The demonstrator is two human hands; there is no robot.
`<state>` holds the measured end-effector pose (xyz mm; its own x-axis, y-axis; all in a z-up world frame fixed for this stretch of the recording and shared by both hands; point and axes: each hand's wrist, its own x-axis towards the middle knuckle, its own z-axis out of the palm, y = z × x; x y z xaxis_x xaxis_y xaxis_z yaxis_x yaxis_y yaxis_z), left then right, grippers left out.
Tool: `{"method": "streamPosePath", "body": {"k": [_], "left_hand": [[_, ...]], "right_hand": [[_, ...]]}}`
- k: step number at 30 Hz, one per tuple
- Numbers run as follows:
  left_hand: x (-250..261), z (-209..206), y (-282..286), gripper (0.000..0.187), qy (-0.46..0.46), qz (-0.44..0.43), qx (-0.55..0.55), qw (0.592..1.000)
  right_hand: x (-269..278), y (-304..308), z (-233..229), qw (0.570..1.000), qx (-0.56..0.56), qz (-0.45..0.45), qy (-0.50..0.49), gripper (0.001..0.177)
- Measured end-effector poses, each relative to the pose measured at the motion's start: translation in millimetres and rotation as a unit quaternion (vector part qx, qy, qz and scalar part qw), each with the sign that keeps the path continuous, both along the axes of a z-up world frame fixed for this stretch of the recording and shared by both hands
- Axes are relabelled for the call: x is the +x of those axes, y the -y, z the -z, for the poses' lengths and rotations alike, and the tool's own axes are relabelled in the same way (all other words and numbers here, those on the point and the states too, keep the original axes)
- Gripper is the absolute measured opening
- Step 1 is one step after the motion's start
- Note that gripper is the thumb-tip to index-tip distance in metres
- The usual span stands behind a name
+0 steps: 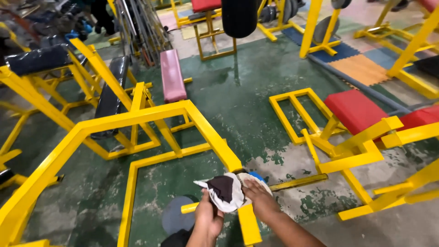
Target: Wiping down the frames of gym equipment machines with cleaning cloths.
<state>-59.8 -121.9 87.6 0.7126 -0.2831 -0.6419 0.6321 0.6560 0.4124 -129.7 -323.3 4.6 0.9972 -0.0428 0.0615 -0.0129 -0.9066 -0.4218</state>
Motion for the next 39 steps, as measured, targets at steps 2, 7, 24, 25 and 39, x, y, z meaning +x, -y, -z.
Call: {"method": "streamPosePath", "body": {"k": [2,7,24,25,39], "left_hand": [[-10.0,-1.9,21.0,0.045,0.006,0.000,0.067,0.998],[-46.3,-31.5,85.4,0.048,0.096,0.041,0.188,0.977],[-99.2,170.7,222.3,0.085,0.700,0.178,0.671,0.164],[-95.3,173.7,224.1,0.086,0.695,0.203,0.672,0.155],[-33.2,15.6,237.1,0.097,0.405,0.646,0.573,0.300]], "right_hand": [[-12.9,24.3,4.8,0.999,0.009,0.048,-0.001,0.088],[-69.9,145.8,45.8,0.995,-0.065,0.060,0.041,0.080],[-108.0,236.4,46.9,0.990,-0.076,0.118,-0.026,0.089],[-107.7,235.6,45.8,0.989,-0.077,0.121,-0.033,0.090],[-105.0,235.5,30.8,0.985,-0.035,0.134,-0.105,0.097]]}}
